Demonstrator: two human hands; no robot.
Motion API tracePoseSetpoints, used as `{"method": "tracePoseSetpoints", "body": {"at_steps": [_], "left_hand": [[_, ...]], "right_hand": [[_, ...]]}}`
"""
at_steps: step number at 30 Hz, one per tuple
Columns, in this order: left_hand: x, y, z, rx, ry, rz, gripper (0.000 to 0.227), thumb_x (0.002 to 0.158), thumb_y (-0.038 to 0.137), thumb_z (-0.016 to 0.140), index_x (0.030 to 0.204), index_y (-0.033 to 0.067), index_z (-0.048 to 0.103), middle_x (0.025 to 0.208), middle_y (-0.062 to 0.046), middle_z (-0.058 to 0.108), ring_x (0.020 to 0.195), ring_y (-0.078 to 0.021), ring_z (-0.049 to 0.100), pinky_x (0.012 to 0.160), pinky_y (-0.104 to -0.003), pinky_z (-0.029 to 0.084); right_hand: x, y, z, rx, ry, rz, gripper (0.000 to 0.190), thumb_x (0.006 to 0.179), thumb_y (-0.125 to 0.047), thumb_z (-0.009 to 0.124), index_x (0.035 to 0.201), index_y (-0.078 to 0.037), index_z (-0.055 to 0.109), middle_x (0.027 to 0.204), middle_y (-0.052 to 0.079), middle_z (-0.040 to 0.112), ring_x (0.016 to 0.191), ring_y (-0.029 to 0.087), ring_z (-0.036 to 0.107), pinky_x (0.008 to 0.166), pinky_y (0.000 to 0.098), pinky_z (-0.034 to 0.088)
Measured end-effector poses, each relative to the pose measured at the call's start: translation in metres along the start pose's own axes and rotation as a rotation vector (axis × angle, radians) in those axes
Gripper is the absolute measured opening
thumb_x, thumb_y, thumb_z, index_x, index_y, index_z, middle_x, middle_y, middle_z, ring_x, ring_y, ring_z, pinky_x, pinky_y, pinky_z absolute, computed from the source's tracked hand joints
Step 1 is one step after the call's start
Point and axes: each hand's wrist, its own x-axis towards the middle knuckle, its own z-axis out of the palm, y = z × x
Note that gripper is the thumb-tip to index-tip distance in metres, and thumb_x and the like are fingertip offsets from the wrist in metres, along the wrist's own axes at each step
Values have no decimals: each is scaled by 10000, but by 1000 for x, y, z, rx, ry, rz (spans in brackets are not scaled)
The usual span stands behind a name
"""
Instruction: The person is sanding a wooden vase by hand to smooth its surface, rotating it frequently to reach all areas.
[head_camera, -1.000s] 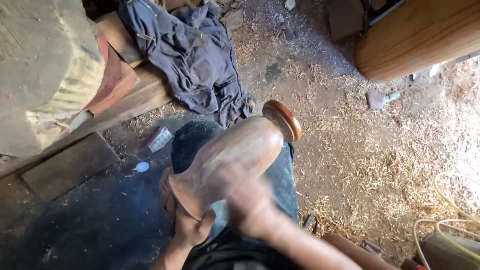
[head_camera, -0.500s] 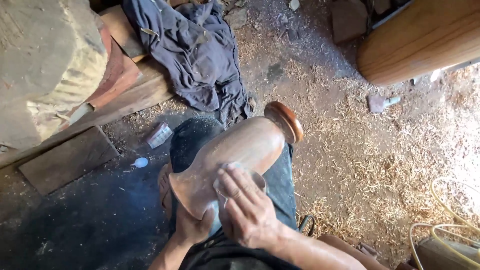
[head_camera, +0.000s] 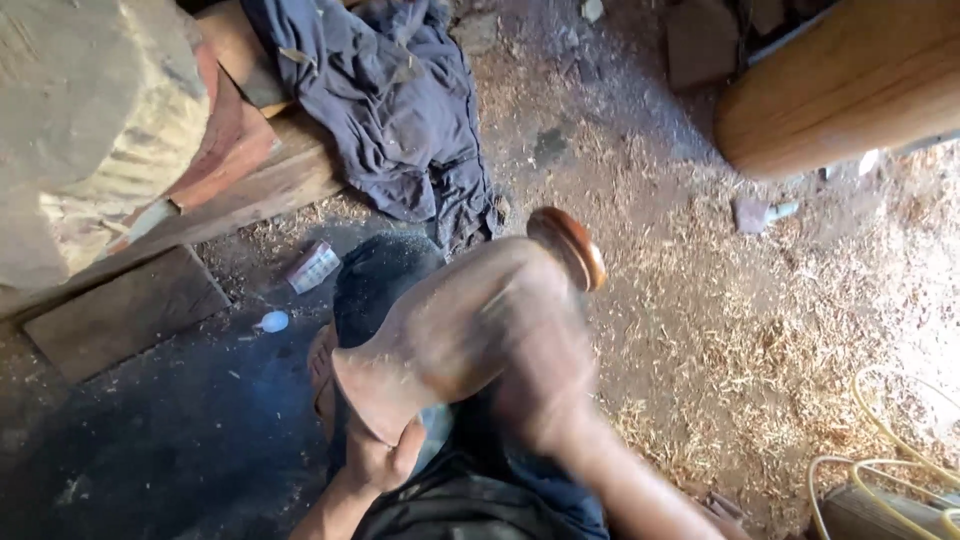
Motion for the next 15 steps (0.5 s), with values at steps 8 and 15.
{"method": "tracePoseSetpoints", "body": {"at_steps": [8,15], "left_hand": [[15,14,-1,49,-43,109,27,770,22,576,779,23,601,690,-82,547,631,-233,553,637,-369,504],[-14,-22,3,81,-54,-57,449,865,281,649,1209,-3,596,1028,-188,679,1006,-350,700,853,-450,580]], "right_hand": [[27,2,-6,113,68,53,252,1059,-2,446,1104,98,672,1210,256,695,1186,430,695,1091,486,561],[-40,-7,10,272,-493,-230,425,945,-245,510,1247,29,634,1328,240,632,1266,413,606,1124,521,455]]}}
